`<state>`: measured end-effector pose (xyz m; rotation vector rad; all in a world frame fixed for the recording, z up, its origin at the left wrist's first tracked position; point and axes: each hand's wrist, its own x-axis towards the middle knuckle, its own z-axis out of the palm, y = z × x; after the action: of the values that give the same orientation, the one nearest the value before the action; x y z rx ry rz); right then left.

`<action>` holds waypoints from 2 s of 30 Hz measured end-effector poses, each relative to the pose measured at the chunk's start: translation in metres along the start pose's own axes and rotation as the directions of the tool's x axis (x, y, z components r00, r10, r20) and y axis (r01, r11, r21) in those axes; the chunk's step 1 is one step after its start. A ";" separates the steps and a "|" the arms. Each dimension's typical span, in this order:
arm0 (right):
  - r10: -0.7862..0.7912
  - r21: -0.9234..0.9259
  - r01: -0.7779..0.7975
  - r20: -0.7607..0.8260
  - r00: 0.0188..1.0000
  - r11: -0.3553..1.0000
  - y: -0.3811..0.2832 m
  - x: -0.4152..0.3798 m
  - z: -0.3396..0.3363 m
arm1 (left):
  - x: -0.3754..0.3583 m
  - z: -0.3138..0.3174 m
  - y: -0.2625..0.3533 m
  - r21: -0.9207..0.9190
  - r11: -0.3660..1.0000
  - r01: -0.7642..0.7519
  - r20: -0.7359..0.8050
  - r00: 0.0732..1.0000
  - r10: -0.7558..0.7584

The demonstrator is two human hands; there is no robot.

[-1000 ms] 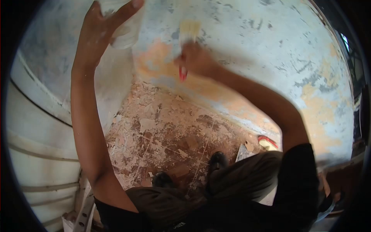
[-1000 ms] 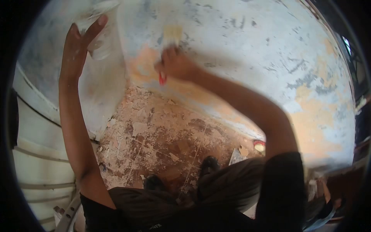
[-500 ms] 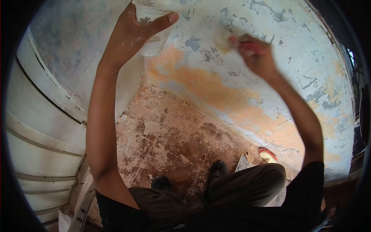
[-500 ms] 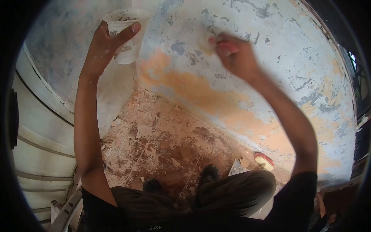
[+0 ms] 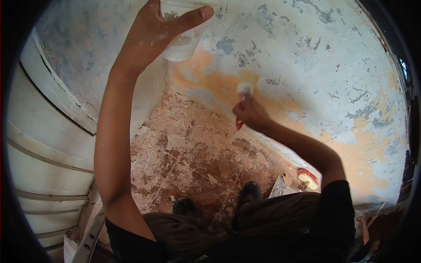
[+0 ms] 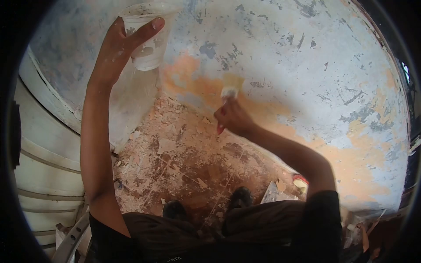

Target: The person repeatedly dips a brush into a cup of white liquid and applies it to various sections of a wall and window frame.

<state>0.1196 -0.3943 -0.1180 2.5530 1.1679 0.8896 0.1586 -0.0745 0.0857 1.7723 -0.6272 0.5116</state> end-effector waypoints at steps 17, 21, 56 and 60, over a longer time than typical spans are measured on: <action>0.349 0.412 -0.318 0.001 0.937 0.854 0.126 0.098 -0.211 | 0.011 0.011 -0.014 -0.229 0.973 0.009 -0.162 0.986 -0.047; 0.137 0.166 -0.089 -0.303 0.943 0.982 0.124 0.121 -0.300 | 0.013 0.009 -0.024 -0.254 0.967 -0.011 -0.223 0.974 -0.048; 0.730 0.957 -0.220 0.011 0.683 0.191 0.043 0.151 -0.254 | -0.012 0.002 -0.020 -0.123 0.974 0.188 0.626 0.776 -0.071; 0.717 0.964 -0.170 -0.031 0.696 0.207 0.017 0.156 -0.215 | -0.013 0.014 -0.016 -0.138 0.978 0.154 0.654 0.756 -0.027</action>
<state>0.0814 -0.3049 0.1297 4.0214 1.2130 1.3476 0.1597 -0.0822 0.0618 1.7762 -1.0253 -0.2637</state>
